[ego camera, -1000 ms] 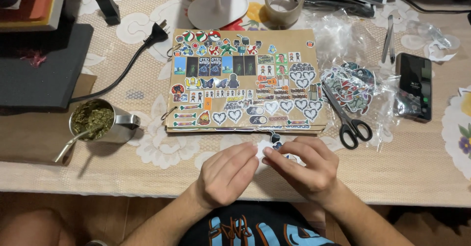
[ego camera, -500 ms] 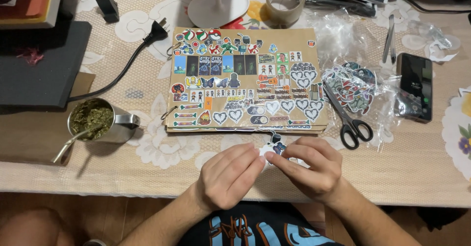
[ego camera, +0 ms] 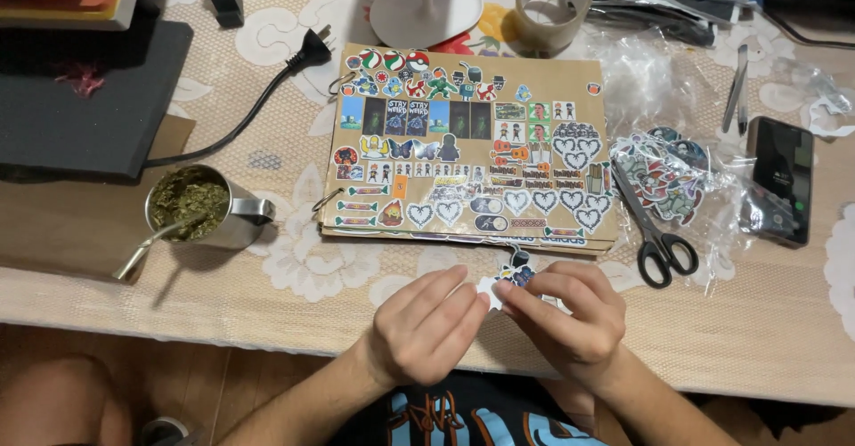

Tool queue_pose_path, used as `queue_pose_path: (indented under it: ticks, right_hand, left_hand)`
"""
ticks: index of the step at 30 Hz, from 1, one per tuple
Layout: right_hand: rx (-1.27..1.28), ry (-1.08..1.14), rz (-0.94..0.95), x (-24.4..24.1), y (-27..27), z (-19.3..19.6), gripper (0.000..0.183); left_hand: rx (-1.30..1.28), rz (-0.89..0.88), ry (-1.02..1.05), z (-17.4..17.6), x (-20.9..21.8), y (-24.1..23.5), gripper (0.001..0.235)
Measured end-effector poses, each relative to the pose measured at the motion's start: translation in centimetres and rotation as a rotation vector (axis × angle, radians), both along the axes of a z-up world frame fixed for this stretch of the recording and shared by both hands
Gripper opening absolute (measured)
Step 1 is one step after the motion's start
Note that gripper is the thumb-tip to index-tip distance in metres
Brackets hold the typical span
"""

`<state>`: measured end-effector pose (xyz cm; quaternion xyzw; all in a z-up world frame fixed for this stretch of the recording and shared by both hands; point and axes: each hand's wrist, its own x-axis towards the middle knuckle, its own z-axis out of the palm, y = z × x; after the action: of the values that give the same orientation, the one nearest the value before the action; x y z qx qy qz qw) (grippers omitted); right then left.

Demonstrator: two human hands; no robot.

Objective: Peeling stickers from sheets, trimming them with scissors, and adhering them to a notebook page.

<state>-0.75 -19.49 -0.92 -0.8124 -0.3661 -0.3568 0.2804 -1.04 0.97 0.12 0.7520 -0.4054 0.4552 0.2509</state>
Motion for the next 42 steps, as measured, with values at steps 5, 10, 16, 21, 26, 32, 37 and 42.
queue_pose_path:
  ticks: [5,10,16,21,26,32,37,42]
  right_hand:
    - [-0.091,-0.088,0.070,0.1,1.0,0.8,0.013]
    - [-0.142,-0.016,0.141,1.2,1.8,2.1,0.028]
    - [0.027,0.316,0.188,5.3,1.2,1.6,0.010]
    - [0.593,1.274,-0.009,14.5,1.2,-1.5,0.014]
    - [0.474,1.384,-0.205,17.2,2.3,-0.9,0.014]
    - [0.435,1.385,-0.260,17.3,2.9,-0.9,0.015]
    - [0.314,1.284,-0.273,17.2,3.1,-1.7,0.015]
    - [0.092,1.135,-0.403,16.7,3.6,-1.2,0.016]
  left_hand:
    - [0.030,0.047,0.053,-0.8,0.1,0.5,0.011]
    - [0.017,0.069,0.063,-0.8,0.4,1.1,0.012]
    - [-0.069,0.102,0.058,-2.2,1.4,1.7,0.013]
    - [-0.061,0.157,0.145,-3.2,2.1,2.1,0.013]
    - [-0.058,0.186,0.294,-3.7,2.7,2.5,0.012]
    - [-0.042,0.165,0.366,-3.6,2.7,2.5,0.014]
    - [-0.055,0.175,0.363,-3.4,2.5,2.5,0.014]
    - [-0.098,0.125,0.391,-3.2,2.0,2.9,0.013]
